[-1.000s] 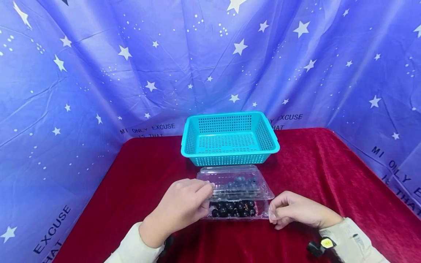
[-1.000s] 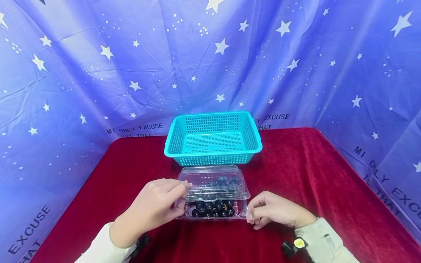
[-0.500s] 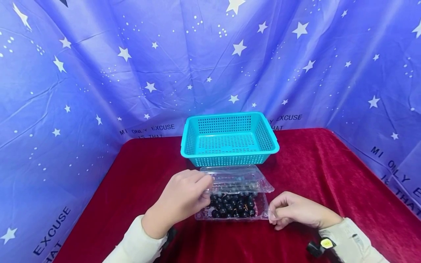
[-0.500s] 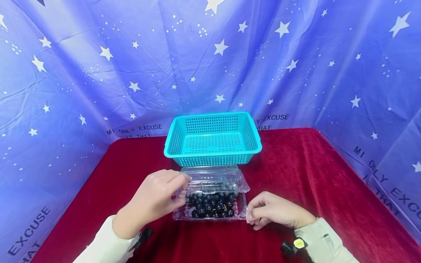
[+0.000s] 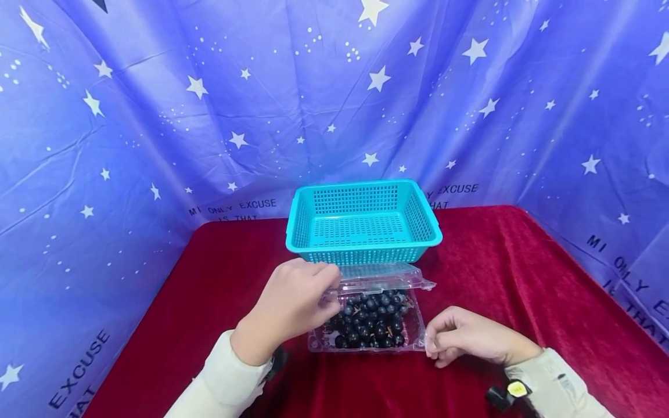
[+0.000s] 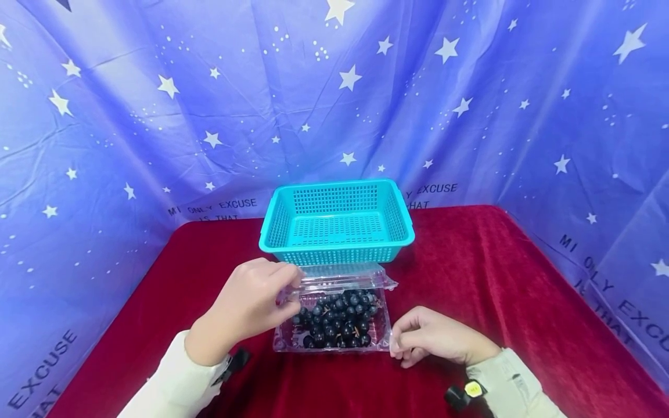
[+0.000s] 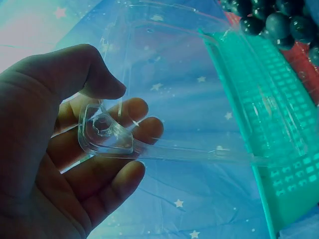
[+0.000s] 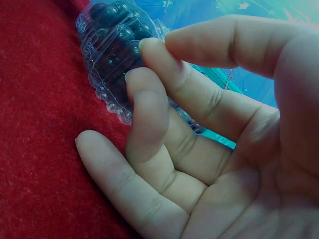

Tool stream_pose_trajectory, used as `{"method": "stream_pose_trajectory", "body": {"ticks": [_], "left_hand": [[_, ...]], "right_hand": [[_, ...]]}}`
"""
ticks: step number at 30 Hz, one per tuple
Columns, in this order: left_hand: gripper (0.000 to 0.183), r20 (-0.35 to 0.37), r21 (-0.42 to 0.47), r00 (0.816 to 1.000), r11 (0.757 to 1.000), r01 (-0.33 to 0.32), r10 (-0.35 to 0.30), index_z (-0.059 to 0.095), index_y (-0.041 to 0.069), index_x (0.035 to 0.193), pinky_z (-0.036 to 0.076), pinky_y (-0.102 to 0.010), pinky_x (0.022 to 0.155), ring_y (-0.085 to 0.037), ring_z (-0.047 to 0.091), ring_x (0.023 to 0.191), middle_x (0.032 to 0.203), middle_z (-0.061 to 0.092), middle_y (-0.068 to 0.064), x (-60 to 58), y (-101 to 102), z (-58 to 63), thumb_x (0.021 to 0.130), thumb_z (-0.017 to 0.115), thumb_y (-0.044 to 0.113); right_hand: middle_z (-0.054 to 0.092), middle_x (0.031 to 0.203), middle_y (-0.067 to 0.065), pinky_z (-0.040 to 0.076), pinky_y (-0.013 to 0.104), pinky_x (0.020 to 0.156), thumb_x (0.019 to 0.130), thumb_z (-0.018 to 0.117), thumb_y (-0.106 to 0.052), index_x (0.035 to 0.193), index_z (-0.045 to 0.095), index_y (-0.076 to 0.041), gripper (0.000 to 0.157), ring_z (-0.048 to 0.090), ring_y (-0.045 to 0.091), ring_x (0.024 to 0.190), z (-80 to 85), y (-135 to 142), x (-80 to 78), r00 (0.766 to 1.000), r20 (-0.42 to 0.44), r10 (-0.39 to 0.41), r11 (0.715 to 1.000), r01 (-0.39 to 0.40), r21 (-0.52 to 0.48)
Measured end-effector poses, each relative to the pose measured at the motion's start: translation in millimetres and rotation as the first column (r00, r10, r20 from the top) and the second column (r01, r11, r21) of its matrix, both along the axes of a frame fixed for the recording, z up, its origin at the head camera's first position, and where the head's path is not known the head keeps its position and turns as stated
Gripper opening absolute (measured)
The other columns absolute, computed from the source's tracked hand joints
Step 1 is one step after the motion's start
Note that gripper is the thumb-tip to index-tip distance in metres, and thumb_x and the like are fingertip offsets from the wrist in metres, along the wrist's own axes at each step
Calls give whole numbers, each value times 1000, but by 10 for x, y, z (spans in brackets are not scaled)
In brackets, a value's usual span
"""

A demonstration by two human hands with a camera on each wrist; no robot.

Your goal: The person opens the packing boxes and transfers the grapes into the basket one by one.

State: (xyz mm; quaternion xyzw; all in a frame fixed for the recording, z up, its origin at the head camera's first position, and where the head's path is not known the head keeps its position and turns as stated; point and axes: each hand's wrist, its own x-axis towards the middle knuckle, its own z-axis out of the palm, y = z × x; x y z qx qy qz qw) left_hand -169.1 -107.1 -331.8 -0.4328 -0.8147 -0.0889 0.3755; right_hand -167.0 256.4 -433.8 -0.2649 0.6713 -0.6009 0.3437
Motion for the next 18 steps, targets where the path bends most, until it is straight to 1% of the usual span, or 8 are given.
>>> {"method": "stream_pose_trajectory", "body": {"ticks": [7,9,14,16,18], "left_hand": [[26,51,8,999,1000,-18,18,50,18,72,28,-21,51,-6,30,51,57,39,13,-36,17,27,73,76,15],[25,65,4,998,1000,-24,24,51,18,72,27,-22,50,-7,30,51,56,39,13,-43,23,37,73,75,15],[19,81,-8,996,999,-36,37,54,19,75,30,-23,50,-8,31,50,56,43,13,-68,24,83,75,73,16],[19,80,-10,996,999,-43,43,55,19,76,31,-24,51,-8,32,50,57,45,13,-77,18,100,74,74,17],[18,84,-12,995,999,-44,45,56,19,77,32,-24,51,-8,33,50,57,45,13,-86,15,110,75,74,17]], "right_hand": [[72,86,2,64,45,80,97,53,1,94,67,14,19,73,16,81,-9,-1,30,1000,-3,-6,1000,6,4],[71,86,3,64,46,80,97,53,1,94,67,14,19,73,16,81,-13,-2,38,1000,2,-5,1000,5,1],[68,82,12,64,46,81,97,54,0,93,66,14,19,71,15,80,-14,-6,34,1000,3,-5,1000,5,-8],[68,82,12,64,46,81,97,54,0,93,67,14,19,71,14,80,-7,-8,26,1000,-1,-8,1000,8,-6],[69,82,9,64,45,81,97,54,0,93,67,14,19,71,15,80,5,-8,19,1000,-6,-11,1000,11,2]]}}
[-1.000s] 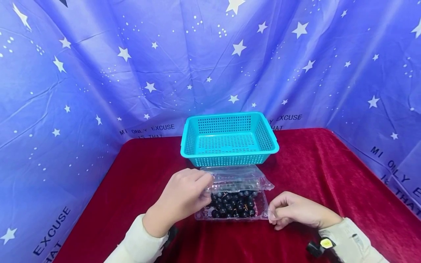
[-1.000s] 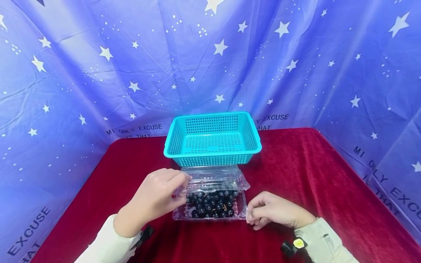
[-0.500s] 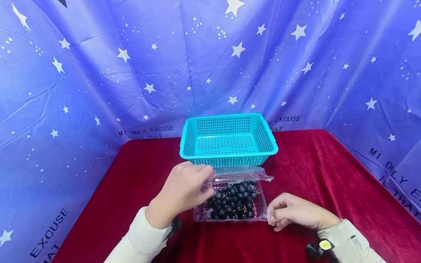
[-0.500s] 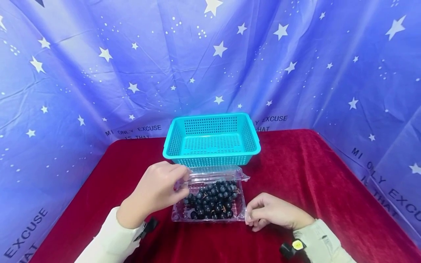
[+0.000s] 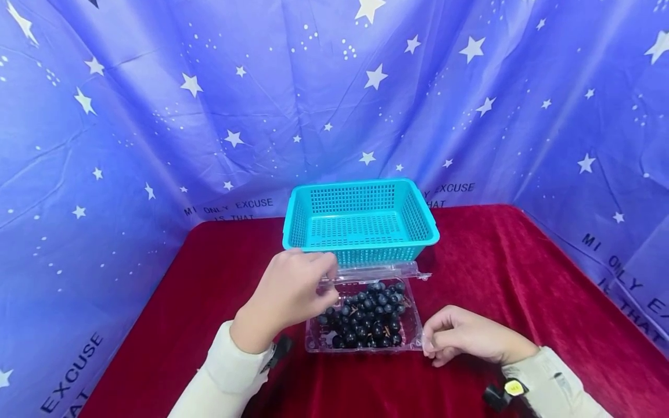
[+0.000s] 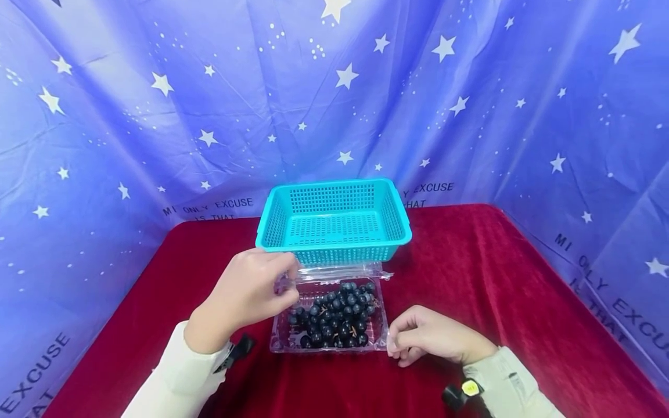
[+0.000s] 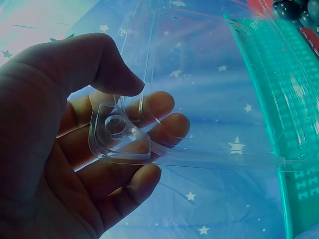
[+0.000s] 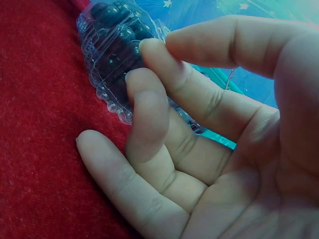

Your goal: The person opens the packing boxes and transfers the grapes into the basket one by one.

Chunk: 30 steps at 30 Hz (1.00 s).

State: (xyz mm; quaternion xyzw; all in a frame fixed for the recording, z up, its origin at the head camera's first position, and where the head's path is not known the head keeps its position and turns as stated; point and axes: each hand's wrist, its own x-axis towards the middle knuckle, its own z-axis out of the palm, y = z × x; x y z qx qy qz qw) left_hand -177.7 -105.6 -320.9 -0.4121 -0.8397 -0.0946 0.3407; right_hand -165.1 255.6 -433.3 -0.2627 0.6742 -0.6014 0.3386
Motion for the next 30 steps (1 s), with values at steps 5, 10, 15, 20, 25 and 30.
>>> {"method": "stream_pose_trajectory", "body": {"ticks": [5,10,15,20,25,30], "left_hand": [[16,9,-1,1000,1000,3,-3,56,19,78,34,-24,51,-8,34,51,58,45,13,-20,-19,-3,75,72,16],[17,33,27,999,1000,7,-8,58,20,79,34,-23,50,-7,35,51,60,53,14,-44,-57,-15,75,74,15],[15,49,45,999,999,11,-13,61,19,83,33,-22,49,-7,36,51,62,57,13,-78,-97,2,78,75,14],[15,36,73,999,997,18,-20,64,16,91,39,-23,50,-7,39,51,65,62,10,-98,-114,27,82,74,10],[16,58,93,998,996,6,-11,67,13,98,46,-22,52,-6,45,52,81,75,5,-95,-129,35,86,78,11],[20,77,104,997,995,5,-13,66,12,100,52,-23,56,-7,49,55,87,76,4,-107,-131,30,87,81,13]], "right_hand": [[70,85,1,64,44,80,97,53,1,93,67,14,19,72,15,81,17,-2,-2,1000,-3,-2,1000,2,15],[70,84,5,64,46,80,97,53,1,94,67,13,19,72,15,81,18,2,7,1000,-3,4,1000,-4,14],[69,84,13,64,47,80,98,53,0,94,67,13,20,73,17,81,20,-4,-22,1000,-4,9,1000,-9,10],[71,86,15,64,47,80,99,53,0,94,67,12,19,73,17,82,31,-6,-40,1000,-13,4,1000,-3,18],[70,86,15,64,47,80,99,53,-1,93,66,12,20,73,17,82,30,-5,-19,1000,-8,10,1000,-10,26],[70,86,12,64,47,79,98,52,0,93,66,12,19,72,17,81,20,0,-17,1000,-7,6,1000,-5,20]]}}
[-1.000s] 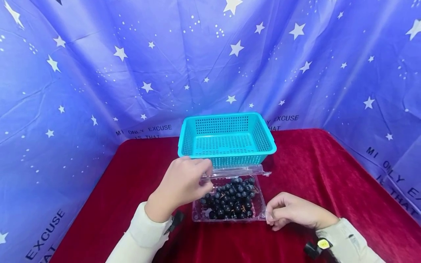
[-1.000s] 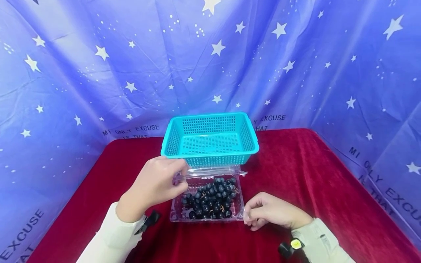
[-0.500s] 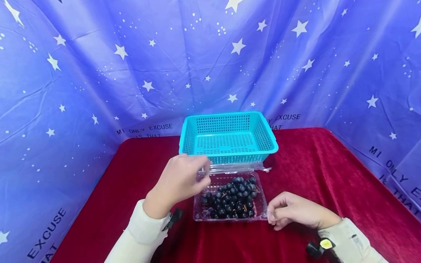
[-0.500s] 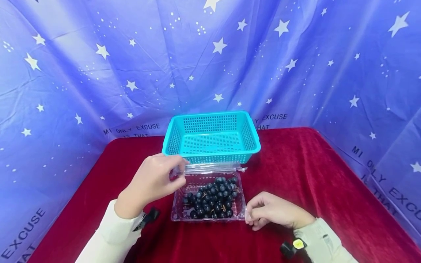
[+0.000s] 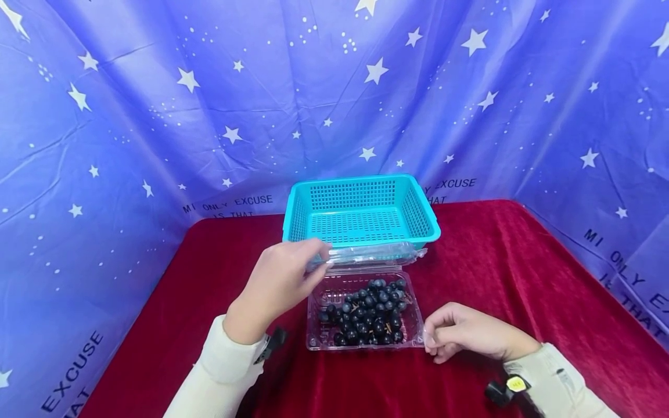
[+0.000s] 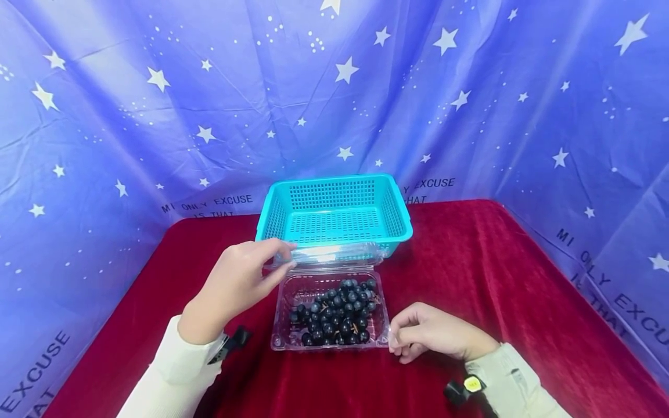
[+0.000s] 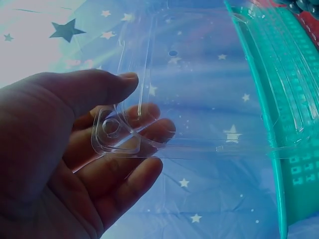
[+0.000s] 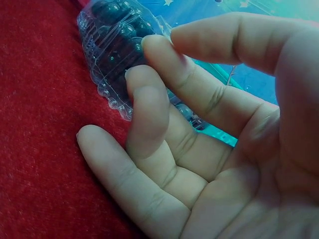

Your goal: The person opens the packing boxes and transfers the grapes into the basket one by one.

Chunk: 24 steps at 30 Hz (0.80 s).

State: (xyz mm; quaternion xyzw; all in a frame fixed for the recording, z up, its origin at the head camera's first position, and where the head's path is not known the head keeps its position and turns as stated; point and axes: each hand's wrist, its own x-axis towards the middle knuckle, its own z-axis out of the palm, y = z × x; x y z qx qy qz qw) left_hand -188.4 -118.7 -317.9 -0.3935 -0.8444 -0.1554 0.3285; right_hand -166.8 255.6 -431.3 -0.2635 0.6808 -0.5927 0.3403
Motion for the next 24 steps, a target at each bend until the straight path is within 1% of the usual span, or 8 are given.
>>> {"method": "stream_pose_trajectory", "body": {"ticks": [3,6,10,13,15,17,20,24], "left_hand": [[22,7,6,1000,1000,-3,3,65,12,100,50,-22,55,-6,44,53,84,74,4,-2,-3,-1,87,83,15],[23,18,11,1000,1000,-8,8,65,12,100,46,-20,52,-5,38,52,88,76,3,-4,2,-4,88,84,16],[21,31,20,999,1000,-9,8,64,13,98,42,-19,51,-4,37,52,101,79,1,-11,11,-14,89,83,18],[21,33,27,999,1000,-12,11,64,13,98,39,-19,50,-4,35,51,102,79,1,-16,14,-31,90,83,18],[21,34,29,999,1000,-12,11,64,13,97,38,-18,50,-4,35,51,99,79,1,-22,14,-47,90,83,17],[20,35,27,999,1000,-11,10,63,14,97,38,-18,50,-4,34,51,97,78,2,-27,14,-56,90,82,18],[20,32,31,999,1000,-4,3,63,13,97,37,-18,49,-4,34,50,98,79,2,-33,13,-60,90,82,17],[21,26,43,1000,999,1,-2,64,12,97,34,-18,47,-4,31,49,104,79,0,-39,17,-49,89,83,16]], "right_hand": [[70,86,11,64,47,79,98,53,0,93,65,12,19,73,18,82,-8,1,-9,1000,4,3,1000,-3,0],[71,86,12,64,45,79,99,53,-1,93,65,13,19,73,18,82,-20,4,-12,1000,8,3,1000,-3,1],[71,87,11,64,45,79,99,53,-1,93,65,13,19,73,18,82,-33,6,-6,1000,14,-1,1000,1,-2],[71,87,10,64,45,79,99,53,-1,94,65,13,19,73,18,82,-40,8,3,1000,20,-5,1000,5,-6],[70,86,15,64,45,79,99,53,-1,94,65,13,19,72,18,82,-38,10,6,1000,20,-4,1000,4,-7],[68,86,23,64,45,79,98,53,-1,93,65,13,19,73,18,82,-32,11,8,1000,16,-2,1000,2,-6],[63,87,32,64,46,78,98,52,-1,93,65,12,19,73,19,82,-21,12,6,1000,5,1,1000,-1,-5],[64,87,30,64,47,79,99,52,-1,93,65,12,19,73,19,82,-16,13,2,1000,-2,-1,1000,1,-6]]}}
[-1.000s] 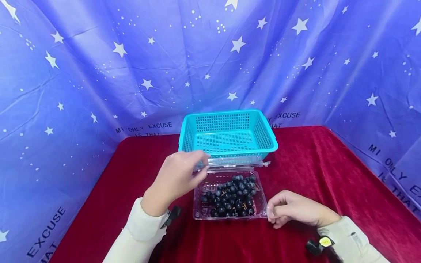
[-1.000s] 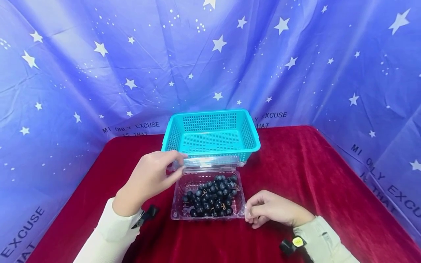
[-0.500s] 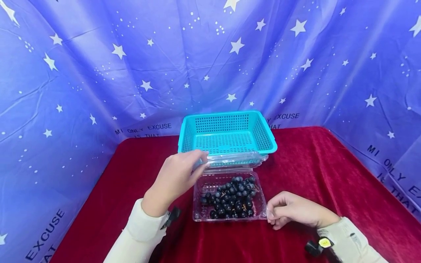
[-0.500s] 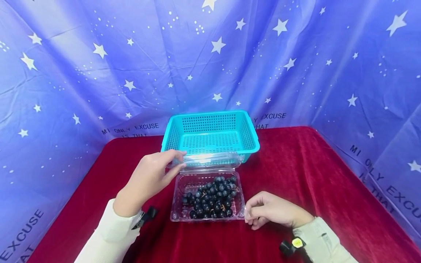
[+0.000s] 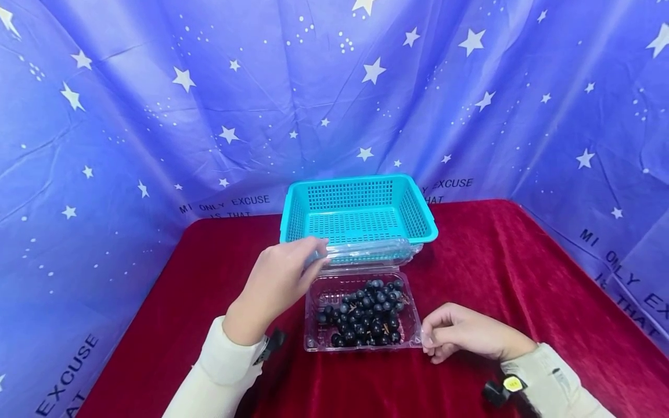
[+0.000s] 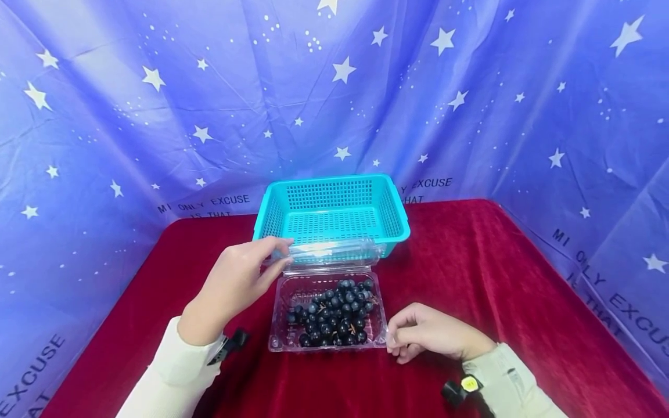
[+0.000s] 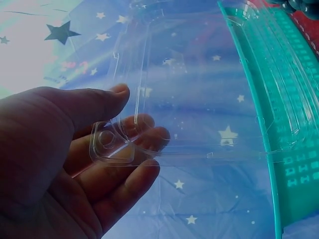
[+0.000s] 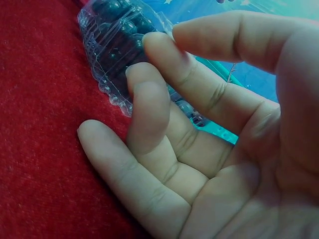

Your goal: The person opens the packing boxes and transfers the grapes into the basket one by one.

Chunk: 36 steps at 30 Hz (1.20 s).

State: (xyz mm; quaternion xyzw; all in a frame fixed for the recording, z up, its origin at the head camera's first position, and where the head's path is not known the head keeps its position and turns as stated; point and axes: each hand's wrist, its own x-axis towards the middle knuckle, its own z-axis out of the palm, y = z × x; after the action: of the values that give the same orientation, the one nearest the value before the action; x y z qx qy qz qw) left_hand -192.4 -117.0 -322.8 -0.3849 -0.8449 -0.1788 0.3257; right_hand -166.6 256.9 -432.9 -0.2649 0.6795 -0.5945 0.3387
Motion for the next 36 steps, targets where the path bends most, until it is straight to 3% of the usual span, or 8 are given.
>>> {"method": "stream_pose_trajectory", "body": {"ticks": [15,20,26,30,36], "left_hand": [[20,8,-7,1000,1000,-15,15,64,12,97,32,-19,47,-3,30,50,103,79,1,4,3,34,90,82,17],[21,9,-17,1000,1000,-14,15,65,12,99,38,-18,49,-4,36,50,99,79,1,13,12,29,89,83,16],[21,-2,-14,1000,1000,-5,5,66,13,100,49,-19,53,-5,50,53,96,79,2,19,21,19,88,84,16],[22,-19,-13,1000,1000,-19,19,66,13,100,50,-22,54,-6,48,53,87,76,4,15,21,24,88,84,17],[19,-5,-1,999,999,-46,46,66,14,100,52,-23,56,-7,51,56,98,78,3,11,34,28,91,81,19]], "right_hand": [[66,87,27,64,48,79,99,53,-2,93,65,12,19,73,20,82,27,-4,-27,1000,-3,-2,1000,2,5],[67,87,25,64,46,79,100,53,-2,95,64,14,20,73,18,83,8,1,-12,1000,20,8,1000,-7,-12],[70,88,5,64,46,80,100,54,-4,97,64,14,20,73,18,83,1,0,1,999,34,3,1000,-3,-8],[71,91,4,64,46,81,101,56,-6,101,66,12,21,72,17,86,24,-12,-9,999,32,-8,1000,8,20],[69,86,4,64,49,79,100,55,-4,96,62,12,18,71,17,83,39,-3,4,999,6,-35,998,34,47]]}}
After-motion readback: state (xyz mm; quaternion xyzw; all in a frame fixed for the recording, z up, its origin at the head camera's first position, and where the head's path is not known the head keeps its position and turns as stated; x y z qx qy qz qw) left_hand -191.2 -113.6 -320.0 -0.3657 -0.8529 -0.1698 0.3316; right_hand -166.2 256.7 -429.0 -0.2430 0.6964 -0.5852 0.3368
